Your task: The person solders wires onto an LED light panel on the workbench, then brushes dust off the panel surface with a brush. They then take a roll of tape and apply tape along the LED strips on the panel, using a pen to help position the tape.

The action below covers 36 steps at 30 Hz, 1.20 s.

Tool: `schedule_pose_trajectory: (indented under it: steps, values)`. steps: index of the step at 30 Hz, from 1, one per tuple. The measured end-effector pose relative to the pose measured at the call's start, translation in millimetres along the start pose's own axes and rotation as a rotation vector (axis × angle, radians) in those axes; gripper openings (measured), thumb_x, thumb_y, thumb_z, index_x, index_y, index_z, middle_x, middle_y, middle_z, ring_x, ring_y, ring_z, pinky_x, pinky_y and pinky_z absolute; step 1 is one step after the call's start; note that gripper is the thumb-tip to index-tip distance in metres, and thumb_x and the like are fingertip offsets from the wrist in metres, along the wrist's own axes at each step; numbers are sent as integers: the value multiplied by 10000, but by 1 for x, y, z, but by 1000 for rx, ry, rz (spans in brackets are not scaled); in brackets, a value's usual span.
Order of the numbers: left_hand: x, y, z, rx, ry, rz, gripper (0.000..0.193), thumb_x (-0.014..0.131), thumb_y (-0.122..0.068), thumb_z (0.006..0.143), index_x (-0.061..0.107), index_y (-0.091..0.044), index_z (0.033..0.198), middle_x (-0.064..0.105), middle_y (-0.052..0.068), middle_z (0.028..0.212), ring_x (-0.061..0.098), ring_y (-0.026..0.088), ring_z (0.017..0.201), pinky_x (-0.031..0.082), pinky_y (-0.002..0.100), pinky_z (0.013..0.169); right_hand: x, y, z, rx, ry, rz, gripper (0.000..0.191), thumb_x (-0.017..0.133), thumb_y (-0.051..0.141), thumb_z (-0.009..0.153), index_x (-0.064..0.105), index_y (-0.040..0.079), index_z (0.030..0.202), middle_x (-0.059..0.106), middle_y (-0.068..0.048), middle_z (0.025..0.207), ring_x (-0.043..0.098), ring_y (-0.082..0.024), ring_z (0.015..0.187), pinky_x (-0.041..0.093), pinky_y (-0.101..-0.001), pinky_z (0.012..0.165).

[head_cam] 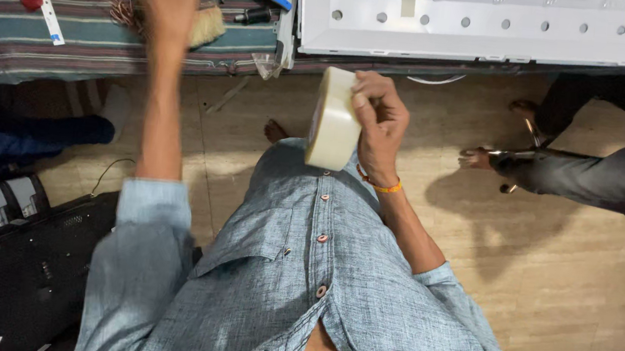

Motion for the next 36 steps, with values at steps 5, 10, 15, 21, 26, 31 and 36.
schedule_pose_trajectory:
  steps: [5,10,15,21,26,31,36]
  values:
    - [49,-146,-131,-86,707,-710,439,729,-423,974,691,-45,1195,735,95,1144,704,169,879,590,318,825,-39,17,42,-84,-120,-18,45,649,26,1070,657,12,1028,666,-66,1085,597,-210,1138,419,-411,1221]
    - [117,-235,-147,226,610,-471,636,805,-430,926,613,28,1324,584,281,1393,576,463,1301,493,508,1062,-97,40,100,-83,-74,-80,33,662,42,1031,656,10,1027,647,-43,1129,575,-217,1308,423,-423,1172]
    - [206,-296,-137,283,581,-474,703,775,-498,926,487,30,1289,605,242,1218,633,409,1155,535,486,977,-176,76,163,-164,79,-158,64,687,55,1066,662,-2,1051,631,-44,1084,544,-202,1221,390,-397,1209]
    - [305,-334,-107,-117,442,-445,678,774,-511,893,542,33,1222,725,193,1052,761,290,950,617,397,806,-238,132,203,-425,123,-219,70,698,64,1000,639,32,982,611,-41,1027,513,-200,1089,433,-344,904]
    - [337,-350,-100,-488,466,-774,721,823,-446,846,548,30,1312,744,241,1126,746,287,968,618,376,817,-254,147,241,-215,61,-67,94,703,82,929,633,20,937,612,-35,969,524,-110,807,422,-265,714]
    - [330,-366,-111,228,612,-433,822,884,-481,733,630,42,1315,678,258,1274,584,420,1220,421,515,1060,-256,142,302,-367,138,78,109,701,24,1066,608,-25,1037,605,-59,995,521,-126,872,410,-253,809]
    - [353,-342,-98,85,587,-253,781,850,-571,773,661,-23,1297,752,159,1184,630,315,1289,298,551,1252,-288,151,319,-465,61,152,98,701,21,1036,611,-3,1005,592,-50,965,499,-111,818,396,-238,768]
Point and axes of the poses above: each hand's wrist, its own z-axis towards the middle knuckle, its own x-axis out of the palm, y = z × x, the point moved 3 cm from there along z, towards the middle knuckle
